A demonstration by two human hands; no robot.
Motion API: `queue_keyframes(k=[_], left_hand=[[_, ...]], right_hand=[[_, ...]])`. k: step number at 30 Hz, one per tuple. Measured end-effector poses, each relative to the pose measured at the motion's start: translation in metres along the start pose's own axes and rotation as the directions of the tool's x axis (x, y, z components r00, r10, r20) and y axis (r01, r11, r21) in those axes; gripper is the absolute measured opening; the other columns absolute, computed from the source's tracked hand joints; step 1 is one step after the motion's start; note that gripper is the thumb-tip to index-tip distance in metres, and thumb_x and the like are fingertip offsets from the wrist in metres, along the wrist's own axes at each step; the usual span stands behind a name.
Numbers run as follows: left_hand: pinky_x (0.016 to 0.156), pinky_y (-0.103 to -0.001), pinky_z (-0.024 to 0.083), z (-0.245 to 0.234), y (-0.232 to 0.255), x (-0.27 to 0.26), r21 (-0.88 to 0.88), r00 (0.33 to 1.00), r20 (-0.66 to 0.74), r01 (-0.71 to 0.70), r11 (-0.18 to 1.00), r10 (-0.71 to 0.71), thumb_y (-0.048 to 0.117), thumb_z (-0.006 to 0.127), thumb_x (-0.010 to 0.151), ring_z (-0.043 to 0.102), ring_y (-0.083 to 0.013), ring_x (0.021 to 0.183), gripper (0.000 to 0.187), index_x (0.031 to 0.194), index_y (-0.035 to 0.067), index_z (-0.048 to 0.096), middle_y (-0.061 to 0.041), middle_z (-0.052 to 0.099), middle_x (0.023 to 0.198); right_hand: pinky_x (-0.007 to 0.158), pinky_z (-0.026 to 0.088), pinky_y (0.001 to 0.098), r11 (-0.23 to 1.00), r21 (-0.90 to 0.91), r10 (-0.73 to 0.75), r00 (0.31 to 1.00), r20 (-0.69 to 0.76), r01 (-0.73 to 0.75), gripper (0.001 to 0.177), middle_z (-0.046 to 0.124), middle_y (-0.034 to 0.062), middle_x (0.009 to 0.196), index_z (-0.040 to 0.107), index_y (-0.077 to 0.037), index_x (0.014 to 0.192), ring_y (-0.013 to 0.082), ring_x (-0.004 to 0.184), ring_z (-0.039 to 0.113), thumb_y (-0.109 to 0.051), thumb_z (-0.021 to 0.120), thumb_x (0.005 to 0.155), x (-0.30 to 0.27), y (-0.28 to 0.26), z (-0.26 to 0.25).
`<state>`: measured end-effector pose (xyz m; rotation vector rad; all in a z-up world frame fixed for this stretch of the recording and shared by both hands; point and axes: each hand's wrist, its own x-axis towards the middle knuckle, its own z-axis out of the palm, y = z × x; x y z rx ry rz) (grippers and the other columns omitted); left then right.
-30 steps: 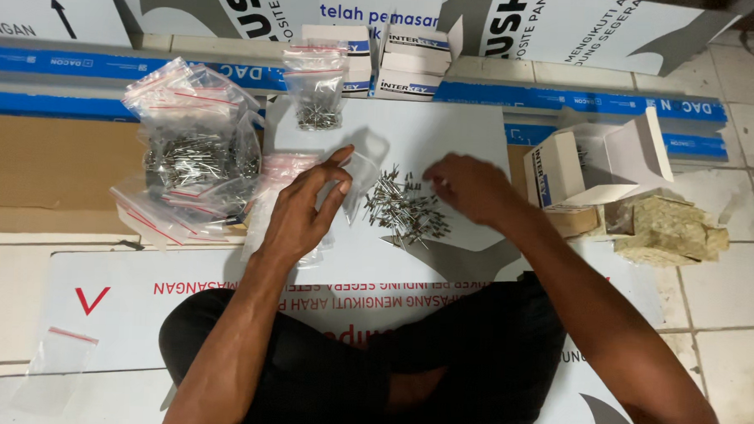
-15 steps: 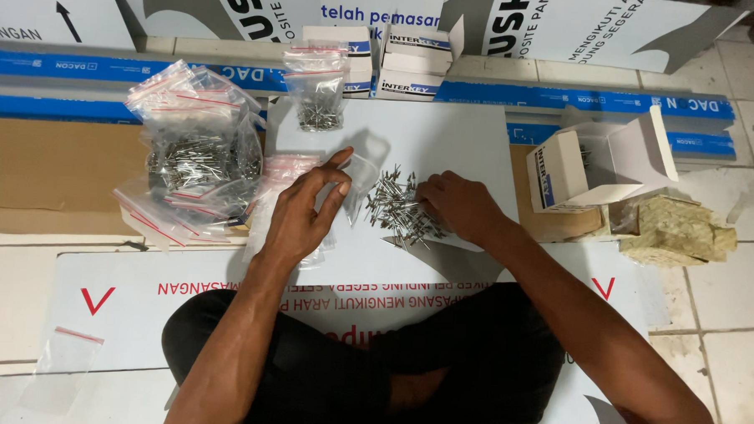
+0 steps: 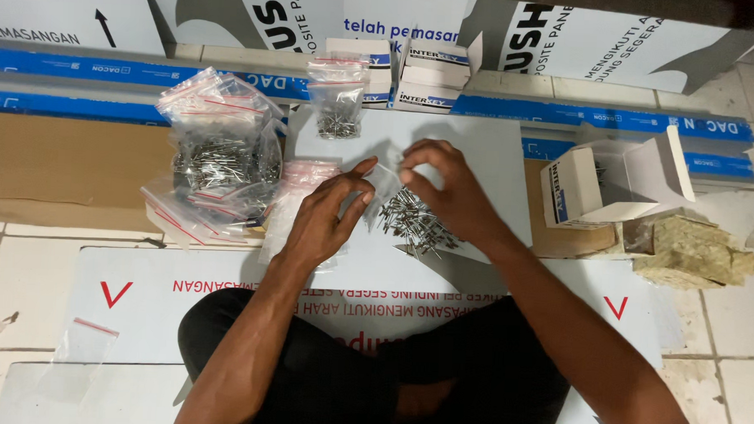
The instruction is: The person sorts through small metal hardware pieces on a flat surface, picking them up one by one and placing some into a small plastic bag.
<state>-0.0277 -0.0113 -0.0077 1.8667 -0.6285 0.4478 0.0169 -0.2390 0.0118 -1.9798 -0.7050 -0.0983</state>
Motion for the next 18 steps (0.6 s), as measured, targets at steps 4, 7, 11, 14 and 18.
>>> queue_keyframes(k=[4, 7, 11, 14, 18], left_hand=[[0.099, -0.049, 0.051, 0.001, -0.002, -0.002, 0.012, 1.0, 0.007, 0.001, 1.0, -0.001, 0.007, 0.06, 0.101, 0.062, -0.0363, 0.123, 0.004, 0.101, 0.006, 0.064, -0.019, 0.07, 0.125], [0.102, -0.046, 0.05, 0.0, -0.004, -0.003, 0.029, 1.0, 0.012, -0.011, 1.0, 0.01, 0.009, 0.061, 0.1, 0.063, -0.0314, 0.124, 0.005, 0.102, 0.009, 0.066, -0.015, 0.072, 0.121], [0.099, -0.046, 0.051, 0.001, -0.016, -0.007, 0.041, 1.0, 0.014, -0.02, 0.999, 0.02, 0.009, 0.061, 0.101, 0.063, -0.0341, 0.122, 0.003, 0.101, 0.008, 0.064, -0.018, 0.066, 0.133], [0.099, -0.045, 0.051, -0.001, -0.014, -0.006, 0.043, 1.0, 0.008, -0.02, 0.999, 0.02, 0.008, 0.06, 0.101, 0.063, -0.0338, 0.122, 0.003, 0.101, 0.007, 0.063, -0.019, 0.066, 0.133], [0.099, -0.045, 0.052, -0.001, -0.011, -0.005, 0.041, 1.0, 0.005, -0.014, 0.999, 0.014, 0.007, 0.059, 0.102, 0.064, -0.0325, 0.122, 0.004, 0.1, 0.007, 0.062, -0.019, 0.065, 0.135]], right_hand=[[0.108, 0.035, 0.0522, 0.996, -0.063, -0.057, 0.998, -0.024, 0.056, 0.011, 0.065, 0.0056, 0.102, 0.067, -0.011, 0.104, 0.0293, 0.117, 0.059, -0.02, 0.069, 0.098, 0.007, -0.002, 0.024], [0.116, 0.026, 0.0508, 0.965, -0.255, -0.047, 0.998, 0.036, 0.054, 0.017, 0.063, 0.0047, 0.113, 0.067, -0.015, 0.105, 0.0269, 0.124, 0.055, -0.026, 0.073, 0.093, 0.006, 0.001, 0.028], [0.102, 0.041, 0.0536, 0.918, -0.397, 0.021, 1.0, 0.011, -0.015, 0.021, 0.06, 0.0074, 0.116, 0.067, -0.02, 0.114, 0.0383, 0.117, 0.055, -0.023, 0.072, 0.093, 0.003, 0.006, 0.005], [0.086, 0.05, 0.0552, 0.869, -0.469, 0.225, 0.97, 0.089, -0.158, 0.021, 0.065, 0.0093, 0.103, 0.065, -0.017, 0.116, 0.0371, 0.101, 0.064, -0.023, 0.063, 0.097, -0.013, 0.018, -0.008], [0.083, 0.055, 0.0612, 0.733, -0.676, 0.398, 0.853, 0.337, -0.075, 0.032, 0.063, 0.0111, 0.119, 0.062, -0.017, 0.125, 0.036, 0.11, 0.062, -0.026, 0.064, 0.095, -0.038, 0.037, -0.002]])
